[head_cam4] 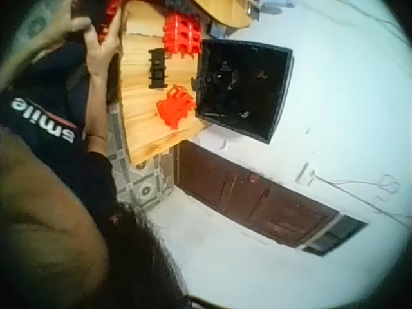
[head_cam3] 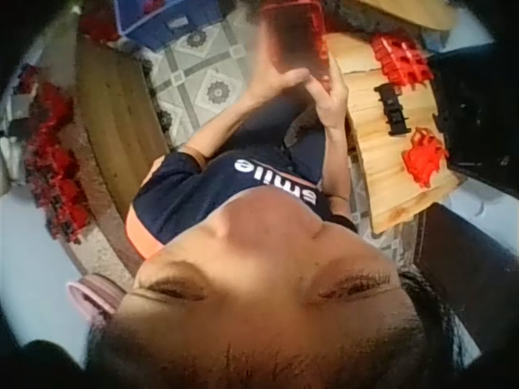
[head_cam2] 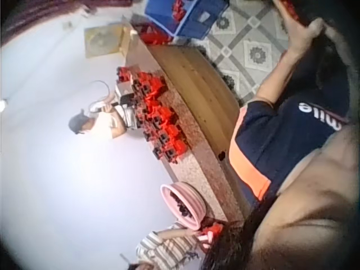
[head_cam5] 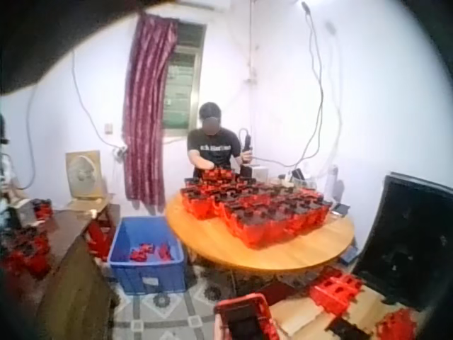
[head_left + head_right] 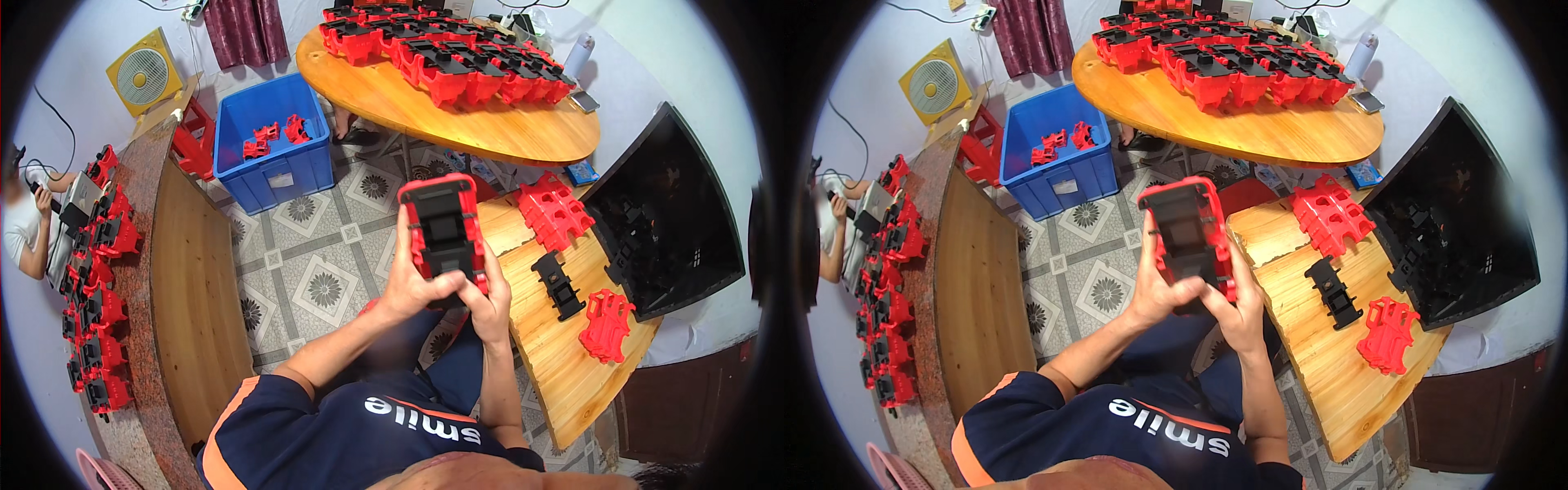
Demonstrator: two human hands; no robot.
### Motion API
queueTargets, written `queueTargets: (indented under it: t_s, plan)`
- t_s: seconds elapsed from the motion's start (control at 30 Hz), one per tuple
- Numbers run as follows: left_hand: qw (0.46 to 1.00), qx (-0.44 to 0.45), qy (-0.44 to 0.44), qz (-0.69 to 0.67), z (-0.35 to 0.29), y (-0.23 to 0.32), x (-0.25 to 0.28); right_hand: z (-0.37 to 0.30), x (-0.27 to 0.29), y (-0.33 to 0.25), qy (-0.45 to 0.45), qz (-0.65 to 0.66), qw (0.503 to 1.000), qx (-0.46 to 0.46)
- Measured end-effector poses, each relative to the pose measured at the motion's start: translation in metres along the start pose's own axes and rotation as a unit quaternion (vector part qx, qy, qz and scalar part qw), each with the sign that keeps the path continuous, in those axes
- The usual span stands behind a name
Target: Assemble small toy components by inserting a black piece into a red plastic frame.
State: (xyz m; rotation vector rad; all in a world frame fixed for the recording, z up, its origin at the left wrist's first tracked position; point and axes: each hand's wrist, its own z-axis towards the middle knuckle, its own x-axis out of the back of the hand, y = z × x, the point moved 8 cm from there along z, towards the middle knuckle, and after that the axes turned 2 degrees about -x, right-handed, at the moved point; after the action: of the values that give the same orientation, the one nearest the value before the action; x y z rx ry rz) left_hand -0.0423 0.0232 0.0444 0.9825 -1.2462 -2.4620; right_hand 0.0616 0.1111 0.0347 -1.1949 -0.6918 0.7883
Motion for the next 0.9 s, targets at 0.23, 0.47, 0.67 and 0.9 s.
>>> queueTargets:
  t_s: [0.23, 0.47, 0.67, 0.9]
  plan:
    - [0.977, -0.096, 0.188, 0.012, 0.147, 0.05, 0.093, 0.008, 0.006, -0.028, 0.049, 0.047, 0.991, 0.118]
    - [0.939, 0.085, 0.326, 0.073, 0.336, -0.036, 0.219, -0.054, 0.043, 0.05, 0.138, 0.078, 0.985, -0.066]
    - [0.963, 0.049, 0.264, -0.011, 0.396, -0.023, 0.254, -0.077, 0.042, 0.057, 0.127, 0.03, 0.99, -0.052]
    - [0.976, 0.071, 0.204, 0.039, 0.322, -0.01, 0.174, -0.054, 0.046, 0.041, 0.137, -0.135, 0.981, 0.009]
